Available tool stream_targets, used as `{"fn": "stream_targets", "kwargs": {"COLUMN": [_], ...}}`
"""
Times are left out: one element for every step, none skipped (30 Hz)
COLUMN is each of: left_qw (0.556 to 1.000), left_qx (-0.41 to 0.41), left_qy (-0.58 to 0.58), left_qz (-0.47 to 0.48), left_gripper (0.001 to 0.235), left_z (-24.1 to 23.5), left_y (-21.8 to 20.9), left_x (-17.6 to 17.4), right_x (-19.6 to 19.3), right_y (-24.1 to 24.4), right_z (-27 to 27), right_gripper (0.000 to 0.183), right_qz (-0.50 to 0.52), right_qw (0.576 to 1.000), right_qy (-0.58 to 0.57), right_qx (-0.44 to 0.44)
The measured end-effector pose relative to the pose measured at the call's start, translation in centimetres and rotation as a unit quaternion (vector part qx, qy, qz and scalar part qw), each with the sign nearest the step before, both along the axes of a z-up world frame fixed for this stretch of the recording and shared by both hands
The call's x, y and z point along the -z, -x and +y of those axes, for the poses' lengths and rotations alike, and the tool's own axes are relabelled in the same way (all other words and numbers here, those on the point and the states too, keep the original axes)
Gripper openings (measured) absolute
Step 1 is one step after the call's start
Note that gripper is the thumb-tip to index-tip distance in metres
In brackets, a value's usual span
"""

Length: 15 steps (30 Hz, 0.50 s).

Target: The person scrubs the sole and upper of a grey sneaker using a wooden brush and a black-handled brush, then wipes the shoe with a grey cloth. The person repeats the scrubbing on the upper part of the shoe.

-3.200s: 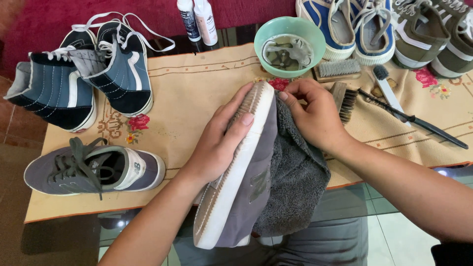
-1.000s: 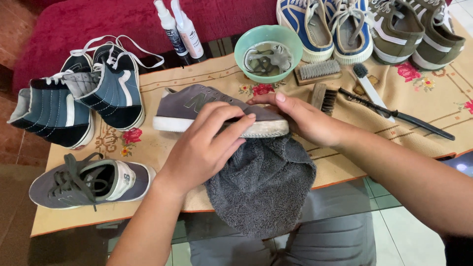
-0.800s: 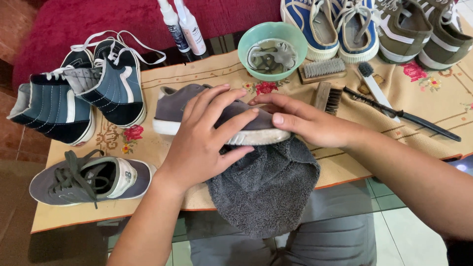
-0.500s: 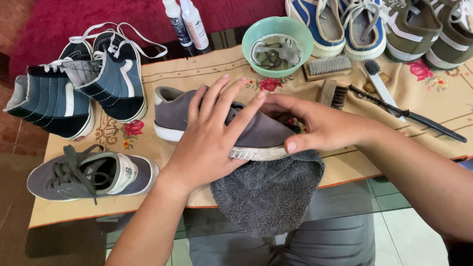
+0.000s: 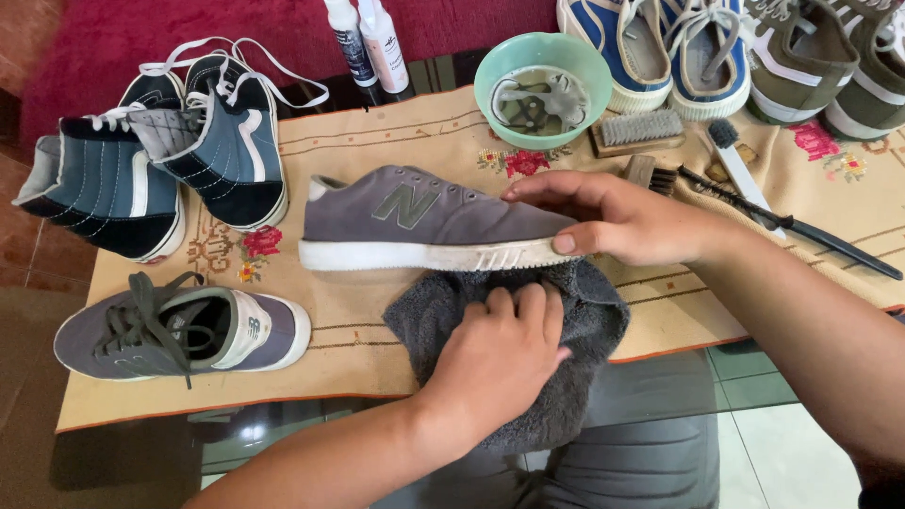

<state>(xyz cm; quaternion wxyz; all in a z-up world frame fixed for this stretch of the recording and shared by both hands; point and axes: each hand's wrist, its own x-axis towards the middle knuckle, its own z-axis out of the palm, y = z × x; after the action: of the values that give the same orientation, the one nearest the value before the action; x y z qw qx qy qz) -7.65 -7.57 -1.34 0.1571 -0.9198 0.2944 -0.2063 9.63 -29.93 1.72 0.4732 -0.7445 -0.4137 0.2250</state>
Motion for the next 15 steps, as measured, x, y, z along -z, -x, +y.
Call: {"fn": "stream_targets", "kwargs": {"left_qw": [1.000,1.000,0.998,0.998,0.996,0.991,0.991,0.986,0.980,0.980,0.979,0.978,0.978,0.968,0.956], "left_qx": [0.001,0.016,0.028,0.027,0.059,0.092,0.090,0.113,0.137,0.137,0.140,0.142,0.142,0.184,0.227], "left_qy": [-0.001,0.003,0.008,0.008,0.044,0.080,0.080,0.103,0.125,0.124,0.128,0.131,0.131,0.153,0.174], "left_qz": [0.000,-0.024,-0.048,-0.048,-0.055,-0.062,-0.062,-0.070,-0.077,-0.077,-0.079,-0.082,-0.083,-0.074,-0.063], "left_gripper": [0.080,0.049,0.029,0.029,0.023,0.019,0.019,0.017,0.031,0.031,0.033,0.035,0.035,0.034,0.057], "left_z": [-0.1,-0.3,-0.4,-0.4,-0.3,-0.3,-0.1,0.0,0.2,0.5,0.8,1.0,1.6,2.3,2.9], "left_y": [0.0,0.0,0.0,0.0,-0.1,-0.1,-0.1,-0.2,-0.2,-0.5,-0.8,-1.1,-1.4,-1.7,-2.0], "left_x": [0.5,1.0,1.5,1.9,2.2,2.6,2.5,2.5,2.4,1.9,1.4,0.8,-0.7,-2.2,-3.8], "right_x": [0.0,0.0,-0.1,0.2,0.5,0.8,0.7,0.7,0.7,0.5,0.3,0.1,0.3,0.6,0.9], "right_y": [0.0,0.0,0.0,-0.1,-0.3,-0.4,-0.5,-0.6,-0.5,-0.4,-0.3,-0.2,-0.3,-0.5,-0.6], "right_z": [0.0,0.0,0.0,-0.2,-0.3,-0.4,-0.4,-0.4,-0.4,-0.3,-0.3,-0.3,-0.3,-0.4,-0.6], "right_gripper": [0.079,0.080,0.080,0.080,0.077,0.075,0.075,0.073,0.071,0.071,0.069,0.068,0.068,0.066,0.065], "right_qz": [0.000,-0.004,-0.008,-0.008,-0.007,-0.006,-0.006,-0.013,-0.019,-0.019,-0.017,-0.015,-0.016,-0.023,-0.030], "right_qw": [1.000,1.000,1.000,1.000,1.000,1.000,1.000,1.000,1.000,1.000,1.000,1.000,1.000,1.000,0.999], "right_qy": [-0.001,0.000,0.002,0.003,0.001,-0.001,-0.001,-0.001,-0.001,-0.002,0.001,0.005,0.005,-0.008,-0.022], "right_qx": [0.001,-0.003,-0.009,-0.010,-0.005,-0.001,-0.003,-0.002,0.000,0.000,0.008,0.017,0.016,0.016,0.016]}}
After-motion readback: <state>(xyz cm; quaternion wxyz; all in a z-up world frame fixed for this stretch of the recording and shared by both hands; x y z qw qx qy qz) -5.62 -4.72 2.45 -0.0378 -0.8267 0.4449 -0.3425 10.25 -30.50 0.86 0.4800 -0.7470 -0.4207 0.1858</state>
